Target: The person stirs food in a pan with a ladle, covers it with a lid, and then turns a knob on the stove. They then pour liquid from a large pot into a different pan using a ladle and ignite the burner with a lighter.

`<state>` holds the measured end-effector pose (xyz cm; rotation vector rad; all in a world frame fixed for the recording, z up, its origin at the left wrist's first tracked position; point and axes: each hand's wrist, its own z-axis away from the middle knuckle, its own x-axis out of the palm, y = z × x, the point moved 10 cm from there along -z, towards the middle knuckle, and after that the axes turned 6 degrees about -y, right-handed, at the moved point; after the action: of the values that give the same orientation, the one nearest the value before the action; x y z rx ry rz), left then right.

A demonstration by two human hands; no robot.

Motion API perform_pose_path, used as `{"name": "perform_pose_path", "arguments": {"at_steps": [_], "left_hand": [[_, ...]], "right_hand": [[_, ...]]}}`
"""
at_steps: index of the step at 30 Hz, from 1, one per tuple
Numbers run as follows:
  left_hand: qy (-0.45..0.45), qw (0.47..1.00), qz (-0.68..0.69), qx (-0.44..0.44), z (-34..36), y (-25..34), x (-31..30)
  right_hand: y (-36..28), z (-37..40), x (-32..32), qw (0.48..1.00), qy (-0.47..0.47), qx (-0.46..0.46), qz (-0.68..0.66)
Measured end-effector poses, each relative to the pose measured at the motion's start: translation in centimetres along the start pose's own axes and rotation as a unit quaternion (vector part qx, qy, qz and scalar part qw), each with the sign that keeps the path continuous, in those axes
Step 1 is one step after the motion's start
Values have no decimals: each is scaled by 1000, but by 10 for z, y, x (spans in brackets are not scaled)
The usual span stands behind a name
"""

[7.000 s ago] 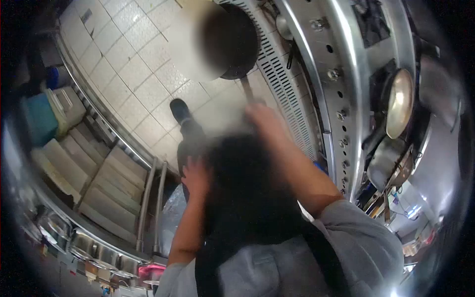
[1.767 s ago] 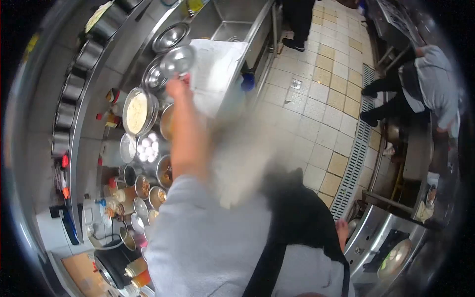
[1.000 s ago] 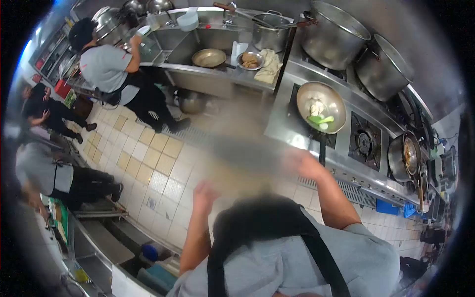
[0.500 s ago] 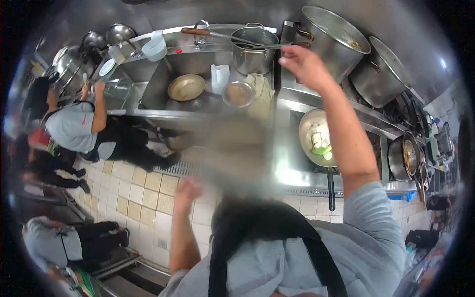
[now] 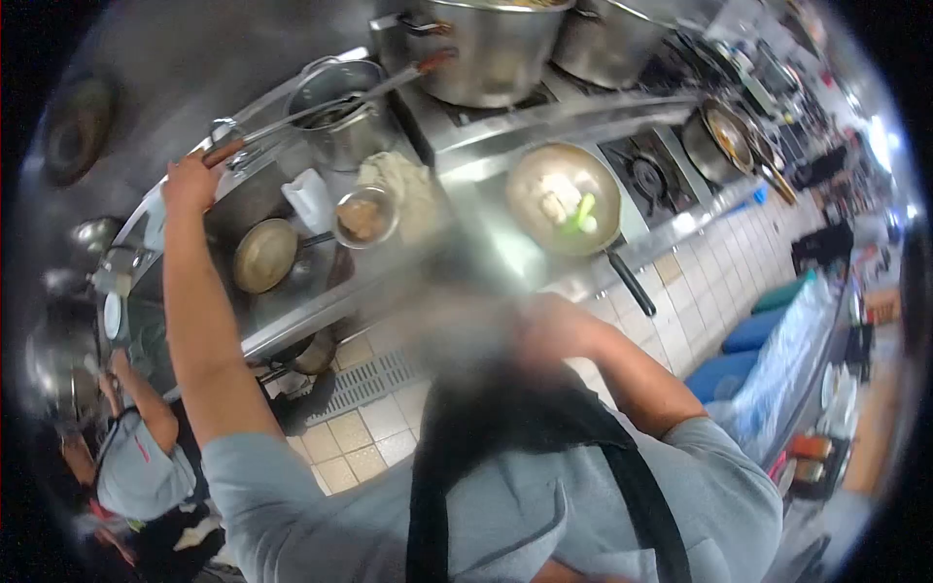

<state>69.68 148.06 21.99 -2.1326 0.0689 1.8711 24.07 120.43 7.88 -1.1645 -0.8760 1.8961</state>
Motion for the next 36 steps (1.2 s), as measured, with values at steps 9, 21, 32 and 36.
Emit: {"name": "perform_pose_path", "arguments": {"at_steps": [9, 21, 32, 36], "left_hand": [[-53, 998, -43, 8, 20, 53, -31], [-114, 747, 651, -74, 365, 257, 57], [-435, 519, 708, 201, 453, 586, 209], [-474, 260, 841, 22, 459, 657, 192]], "right_hand": [[118, 132, 23, 944, 218, 48, -243], [98, 138, -43, 978, 154, -112, -87], [197, 241, -147, 827, 487, 10, -281], [258, 327, -179, 803, 575, 127, -91]]}}
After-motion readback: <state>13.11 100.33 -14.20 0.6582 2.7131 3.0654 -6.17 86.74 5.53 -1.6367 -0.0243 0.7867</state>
